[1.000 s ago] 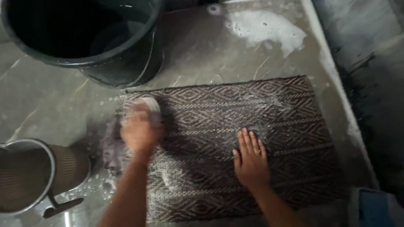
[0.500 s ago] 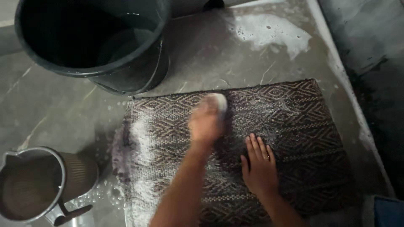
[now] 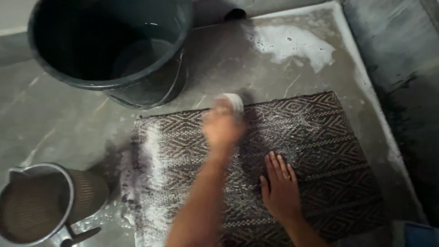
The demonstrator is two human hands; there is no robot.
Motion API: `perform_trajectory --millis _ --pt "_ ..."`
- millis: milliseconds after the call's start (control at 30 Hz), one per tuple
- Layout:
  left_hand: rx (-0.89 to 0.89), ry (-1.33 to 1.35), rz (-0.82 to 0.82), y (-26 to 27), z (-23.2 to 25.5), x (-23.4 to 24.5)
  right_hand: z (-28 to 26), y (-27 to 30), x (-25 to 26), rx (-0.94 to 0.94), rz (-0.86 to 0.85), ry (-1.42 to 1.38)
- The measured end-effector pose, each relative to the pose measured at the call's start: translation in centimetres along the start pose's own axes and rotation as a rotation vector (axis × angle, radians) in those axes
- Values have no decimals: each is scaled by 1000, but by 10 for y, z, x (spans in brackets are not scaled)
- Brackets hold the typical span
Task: The person pours water from a small plastic jug onto a patterned rug laid on a tiled floor. They then scrub the rug with a white sponge, creating suds, and continue to scrub different sections of the rug.
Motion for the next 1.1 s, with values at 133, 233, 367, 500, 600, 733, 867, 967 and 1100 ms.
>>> perform_trajectory --millis 133,233,367,500,600,733,867,967,1100 --pt "-279 -191 146 -1 42 -23 2 2 -2 -19 10 -8" --pt "-79 -38 -44 -2 -26 -16 5 -3 -14 -24 -153 27" --pt "-138 -109 233 6 -134 78 2 -2 -5 24 -93 -35" --pt "251 -347 325 23 -211 137 0 -2 -2 37 -60 -63" --pt "161 -401 246 23 -203 118 -2 0 7 32 22 -72" --pt "-134 -185 264 16 -66 19 -3 0 8 39 60 -46" --pt "-76 -167 8 3 9 -34 0 -4 -6 26 -13 14" --pt "-90 -172 -2 0 -29 -44 3 1 -10 34 -40 8" --pt "51 -167 257 -2 -177 49 2 0 -6 32 -32 -21"
Point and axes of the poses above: each hand's wrist, its own y-axis away from the middle knuckle, its own x-axis out of the back of the hand, z = x × y, the point moved 7 cm from there along -y, towards the middle knuckle, and after that the axes turned 13 degrees about y, right-handed, at the moved point
